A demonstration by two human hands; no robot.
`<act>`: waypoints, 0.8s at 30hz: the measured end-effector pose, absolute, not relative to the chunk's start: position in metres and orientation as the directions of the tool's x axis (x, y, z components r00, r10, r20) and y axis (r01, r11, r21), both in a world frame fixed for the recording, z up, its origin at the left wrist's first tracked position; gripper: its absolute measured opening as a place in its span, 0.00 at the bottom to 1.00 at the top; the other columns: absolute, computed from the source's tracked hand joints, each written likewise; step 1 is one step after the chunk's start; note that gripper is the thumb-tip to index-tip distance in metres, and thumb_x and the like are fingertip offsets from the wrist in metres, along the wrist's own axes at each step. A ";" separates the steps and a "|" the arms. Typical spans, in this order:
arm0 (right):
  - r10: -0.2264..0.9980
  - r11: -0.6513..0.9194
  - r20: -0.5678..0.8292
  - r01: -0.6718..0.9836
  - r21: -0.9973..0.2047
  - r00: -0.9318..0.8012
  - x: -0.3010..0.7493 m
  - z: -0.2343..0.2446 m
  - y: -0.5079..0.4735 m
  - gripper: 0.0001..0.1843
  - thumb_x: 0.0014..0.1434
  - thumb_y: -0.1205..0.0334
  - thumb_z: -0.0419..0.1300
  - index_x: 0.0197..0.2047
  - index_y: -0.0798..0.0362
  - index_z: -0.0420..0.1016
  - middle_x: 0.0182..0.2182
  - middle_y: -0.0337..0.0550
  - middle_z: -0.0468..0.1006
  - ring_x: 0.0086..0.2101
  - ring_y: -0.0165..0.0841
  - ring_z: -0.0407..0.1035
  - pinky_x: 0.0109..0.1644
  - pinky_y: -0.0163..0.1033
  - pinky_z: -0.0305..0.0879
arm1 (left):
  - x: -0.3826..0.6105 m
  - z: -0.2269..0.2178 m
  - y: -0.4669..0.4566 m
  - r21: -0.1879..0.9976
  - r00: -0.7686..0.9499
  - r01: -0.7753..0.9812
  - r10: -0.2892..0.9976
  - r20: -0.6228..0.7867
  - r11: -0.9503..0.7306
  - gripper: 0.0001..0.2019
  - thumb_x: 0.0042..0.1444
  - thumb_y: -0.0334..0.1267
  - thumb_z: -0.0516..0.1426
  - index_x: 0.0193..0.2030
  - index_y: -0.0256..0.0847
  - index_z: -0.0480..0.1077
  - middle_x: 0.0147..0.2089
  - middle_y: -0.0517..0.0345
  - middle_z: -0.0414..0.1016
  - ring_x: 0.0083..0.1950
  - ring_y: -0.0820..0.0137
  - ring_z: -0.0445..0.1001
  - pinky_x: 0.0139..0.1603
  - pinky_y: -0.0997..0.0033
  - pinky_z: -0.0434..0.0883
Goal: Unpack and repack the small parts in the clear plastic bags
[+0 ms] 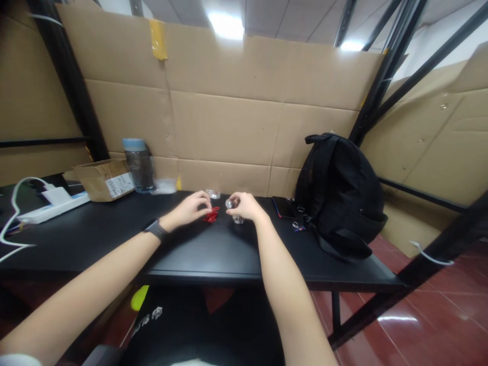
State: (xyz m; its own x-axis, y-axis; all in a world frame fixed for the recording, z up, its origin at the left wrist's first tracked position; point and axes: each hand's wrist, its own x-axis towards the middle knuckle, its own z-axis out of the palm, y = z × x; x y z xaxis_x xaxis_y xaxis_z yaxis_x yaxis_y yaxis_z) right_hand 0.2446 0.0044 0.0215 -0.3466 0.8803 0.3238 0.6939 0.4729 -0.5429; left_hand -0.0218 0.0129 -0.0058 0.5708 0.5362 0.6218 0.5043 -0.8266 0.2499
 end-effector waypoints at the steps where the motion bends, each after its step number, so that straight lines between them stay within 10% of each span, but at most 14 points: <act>1: 0.894 0.445 0.303 0.738 -0.507 -0.331 0.250 0.023 0.005 0.24 0.45 0.54 0.75 0.45 0.53 0.81 0.35 0.41 0.82 0.33 0.32 0.75 0.36 0.33 0.68 | -0.025 -0.006 0.015 0.242 0.573 0.529 0.553 0.605 -0.813 0.08 0.62 0.43 0.61 0.36 0.42 0.77 0.46 0.52 0.72 0.49 0.63 0.74 0.56 0.60 0.70; 16: 0.923 0.350 -0.005 0.844 -0.407 -0.385 0.273 0.011 0.022 0.33 0.40 0.51 0.77 0.51 0.52 0.82 0.41 0.43 0.84 0.38 0.36 0.77 0.43 0.36 0.68 | -0.026 -0.006 0.012 0.276 0.590 0.573 0.622 0.515 -0.772 0.10 0.59 0.45 0.63 0.32 0.43 0.81 0.39 0.55 0.77 0.42 0.66 0.76 0.47 0.67 0.70; 24: 0.920 0.341 -0.044 0.850 -0.400 -0.390 0.268 0.011 0.019 0.35 0.43 0.53 0.76 0.56 0.49 0.80 0.43 0.44 0.84 0.41 0.38 0.78 0.46 0.36 0.69 | -0.030 -0.014 0.034 0.201 0.492 0.665 0.624 0.607 -0.719 0.14 0.67 0.44 0.52 0.51 0.41 0.74 0.49 0.48 0.77 0.50 0.61 0.76 0.54 0.61 0.71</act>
